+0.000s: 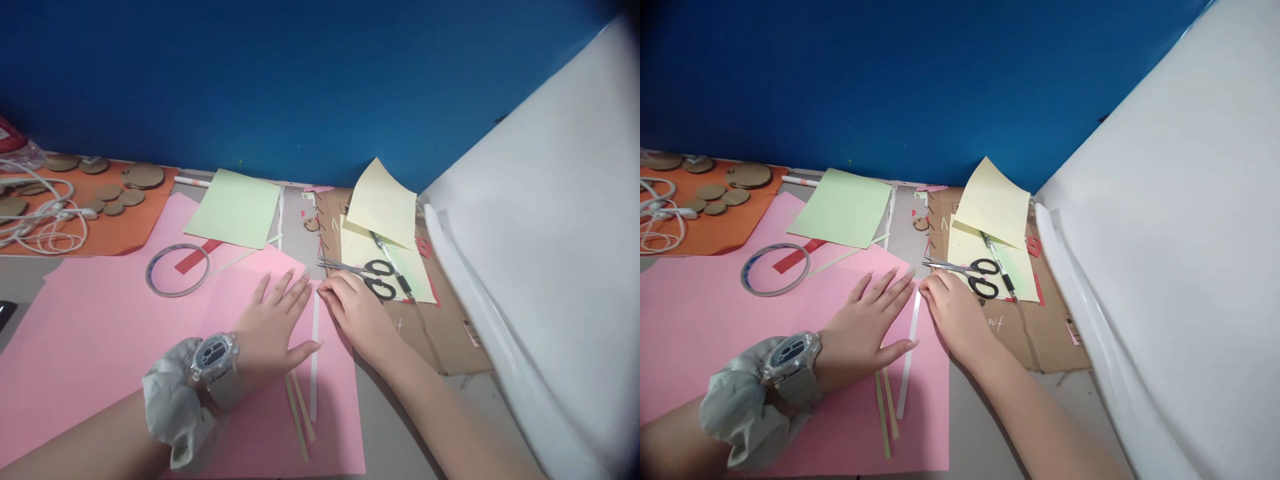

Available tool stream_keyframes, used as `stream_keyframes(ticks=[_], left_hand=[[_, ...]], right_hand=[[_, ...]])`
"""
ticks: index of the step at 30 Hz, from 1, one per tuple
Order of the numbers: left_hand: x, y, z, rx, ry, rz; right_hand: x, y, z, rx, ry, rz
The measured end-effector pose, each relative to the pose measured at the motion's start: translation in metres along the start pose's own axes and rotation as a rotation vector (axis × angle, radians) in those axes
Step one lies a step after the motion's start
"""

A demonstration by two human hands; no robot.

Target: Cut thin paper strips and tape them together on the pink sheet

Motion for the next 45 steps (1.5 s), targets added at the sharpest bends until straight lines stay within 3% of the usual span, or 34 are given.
stream_keyframes(ticks=[7,45], left_hand=[[-0.0028,0.0006,0.0010,0.008,-0.044,-0.021],[-0.0010,0.0001,0.0009,0.017,-0.028,-0.018]], right_hand=[[-0.0015,0.0012,0.0005,-0.026,-0.004,0.020],[-0.0019,0.0002,0.0037,-0.033,0.016,0.013]])
Point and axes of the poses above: each hand's wrist, its own z-axis towards the middle knuckle, its own x-axis out of the back of the hand, y = z × x, the point moved 6 cm from there along z, towards the middle knuckle, and after that the axes turned 8 degrees about z, right-handed, at the moved point
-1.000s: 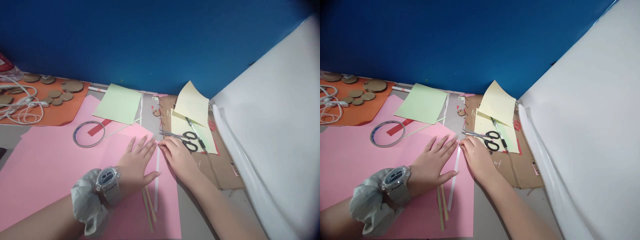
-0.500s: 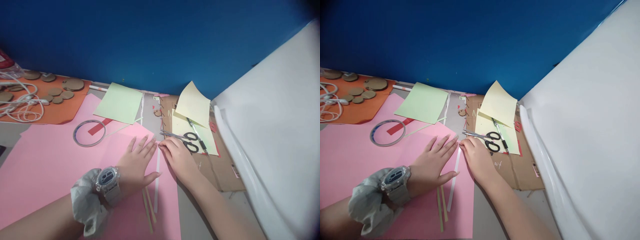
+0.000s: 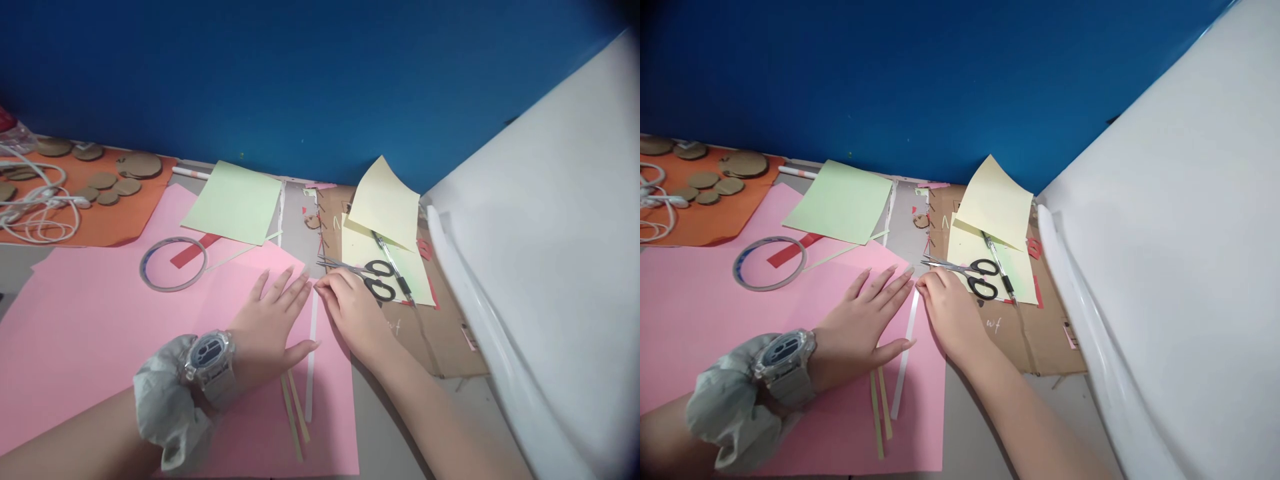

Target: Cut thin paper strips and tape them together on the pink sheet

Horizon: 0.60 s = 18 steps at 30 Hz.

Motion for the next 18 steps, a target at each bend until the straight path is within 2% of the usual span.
stream_keyframes(ticks=[13,16,18], left_hand=[[0.001,0.000,-0.001,-0.003,0.017,0.007],[0.001,0.000,-0.001,-0.005,0.029,0.004],[0.001,0.000,-0.001,-0.007,0.034,0.002]], right_hand=[[0.002,0.000,-0.007,-0.041,-0.042,0.031],[0.007,-0.003,-0.011,-0.052,-0.089,0.053],[0.012,-0.006,-0.015,-0.072,-0.166,0.094]])
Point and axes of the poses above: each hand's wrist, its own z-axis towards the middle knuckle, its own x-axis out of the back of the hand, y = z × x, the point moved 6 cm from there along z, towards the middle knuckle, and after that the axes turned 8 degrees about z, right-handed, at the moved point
